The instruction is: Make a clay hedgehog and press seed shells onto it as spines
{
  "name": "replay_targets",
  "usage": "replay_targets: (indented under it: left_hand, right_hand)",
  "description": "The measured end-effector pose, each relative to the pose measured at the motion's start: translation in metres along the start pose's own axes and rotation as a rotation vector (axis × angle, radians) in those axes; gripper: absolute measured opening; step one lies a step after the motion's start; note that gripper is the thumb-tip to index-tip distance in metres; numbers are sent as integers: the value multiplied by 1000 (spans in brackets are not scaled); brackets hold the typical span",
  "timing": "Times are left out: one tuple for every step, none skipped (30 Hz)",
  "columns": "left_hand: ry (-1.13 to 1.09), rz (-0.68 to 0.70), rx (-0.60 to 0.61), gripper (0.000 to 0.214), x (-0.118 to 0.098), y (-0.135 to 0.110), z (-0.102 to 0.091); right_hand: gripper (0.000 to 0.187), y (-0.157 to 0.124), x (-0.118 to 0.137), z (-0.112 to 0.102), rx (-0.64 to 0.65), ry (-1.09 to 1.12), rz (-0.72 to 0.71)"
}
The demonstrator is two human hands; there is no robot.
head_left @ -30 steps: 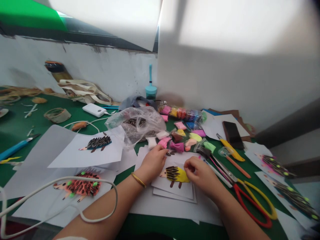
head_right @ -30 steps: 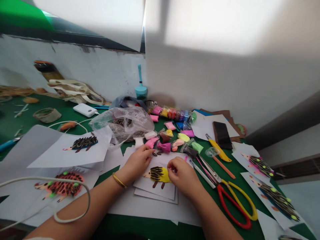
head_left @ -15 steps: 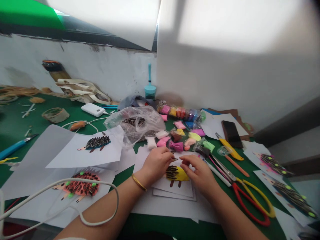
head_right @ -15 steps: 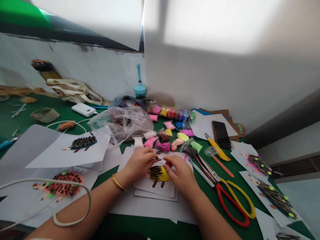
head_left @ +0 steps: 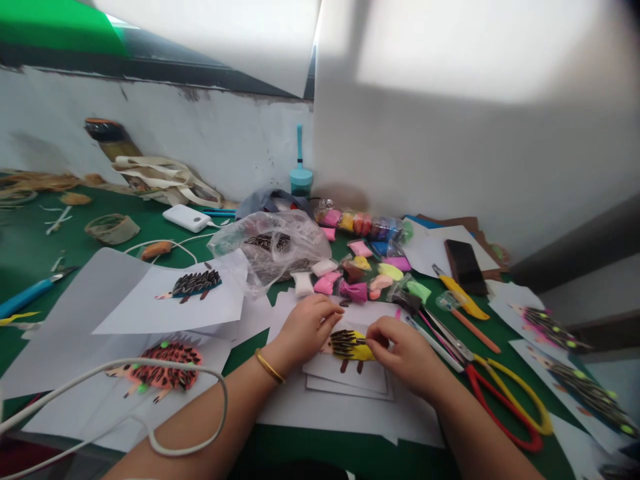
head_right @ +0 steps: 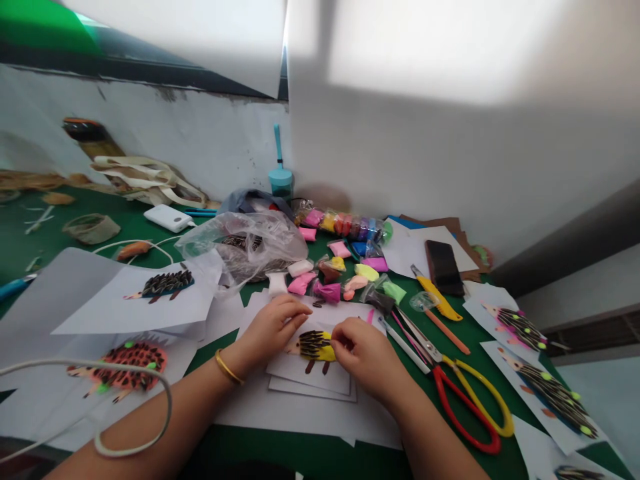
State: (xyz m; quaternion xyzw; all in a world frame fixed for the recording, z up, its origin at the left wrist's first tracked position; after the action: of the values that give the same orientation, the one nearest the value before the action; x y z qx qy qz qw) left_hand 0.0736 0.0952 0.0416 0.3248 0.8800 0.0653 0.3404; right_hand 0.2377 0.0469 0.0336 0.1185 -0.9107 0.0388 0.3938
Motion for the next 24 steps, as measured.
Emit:
replay_targets:
  left_hand:
    - [29, -27, -4, 17, 5, 0, 0]
    - [59, -49, 0, 16, 10, 0, 1]
    - [86, -66, 6, 16, 14, 0, 2]
    - [108, -78, 13, 16, 17, 0, 3]
    - [125, -88, 18, 16, 19, 0, 4]
    - [138, -95, 23, 16, 21, 0, 4]
    - [149, -100, 29, 17, 22, 0, 5]
    - [159, -107, 35, 17, 23, 0, 6]
    - [168, -113, 41, 17, 23, 0, 6]
    - [178, -118, 47, 17, 24, 0, 7]
    - [186, -122, 53, 17, 24, 0, 7]
    - [193, -125, 56, 17, 25, 0, 7]
    - [199, -126, 58, 17, 25, 0, 8]
    - [205, -123, 62, 17, 25, 0, 8]
    - [209, -121, 64, 17, 25, 0, 8]
    - [211, -121, 66, 18, 25, 0, 8]
    - [213, -122, 66, 18, 25, -1, 8]
    - [214, -125, 65, 18, 25, -1, 8]
    - [213, -127, 64, 18, 25, -1, 8]
    - [212, -129, 64, 18, 25, -1, 8]
    - [211, -131, 67, 18, 24, -1, 8]
    - [210, -131, 70, 18, 24, -1, 8]
    - [209, -131, 73, 18, 24, 0, 8]
    - [210, -131, 76, 18, 24, 0, 8]
  right_hand:
    - [11, -1, -1, 1, 25, -26, 14]
    - [11, -1, -1, 2, 44, -51, 24]
    - [12, -1, 0, 3, 58, -73, 30]
    - [12, -1, 0, 4, 69, -95, 33]
    - [12, -1, 1, 5, 77, -115, 34]
    - [12, 0, 2, 6, 81, -132, 34]
    - [12, 0, 3, 7, 82, -146, 33]
    - [11, 1, 3, 8, 81, -155, 32]
    - [11, 1, 3, 9, 79, -163, 32]
    - [11, 2, 3, 10, 78, -168, 33]
    - [11, 2, 3, 11, 76, -173, 35]
    - [11, 2, 3, 12, 75, -177, 34]
    - [10, 2, 3, 13, 75, -178, 31]
    - [10, 1, 3, 14, 75, -179, 25]
    - [10, 1, 4, 14, 75, -179, 19]
    - [10, 1, 4, 15, 75, -181, 13]
    - [10, 1, 5, 15, 75, -184, 8]
    - [11, 1, 6, 16, 76, -188, 4]
    - [11, 1, 6, 16, 76, -192, 0]
    - [11, 1, 6, 16, 77, -196, -6]
    - [11, 1, 7, 17, 79, -200, -12]
    - [11, 1, 7, 17, 81, -206, -19]
    - [11, 1, 7, 17, 83, -214, -24]
    - [11, 1, 7, 18, 86, -225, -30]
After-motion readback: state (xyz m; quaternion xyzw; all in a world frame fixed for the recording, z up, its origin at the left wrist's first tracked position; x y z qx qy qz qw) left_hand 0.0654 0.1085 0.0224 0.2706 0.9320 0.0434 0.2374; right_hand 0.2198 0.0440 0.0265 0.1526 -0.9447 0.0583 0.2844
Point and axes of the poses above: each hand's wrist, its own y-axis towards the middle knuckle, its own z-axis out of the palm, x = y × z, the point moved 7 cm from there along y, towards the middle knuckle, and after that the axes turned 6 degrees about y, right-handed, at the moved point
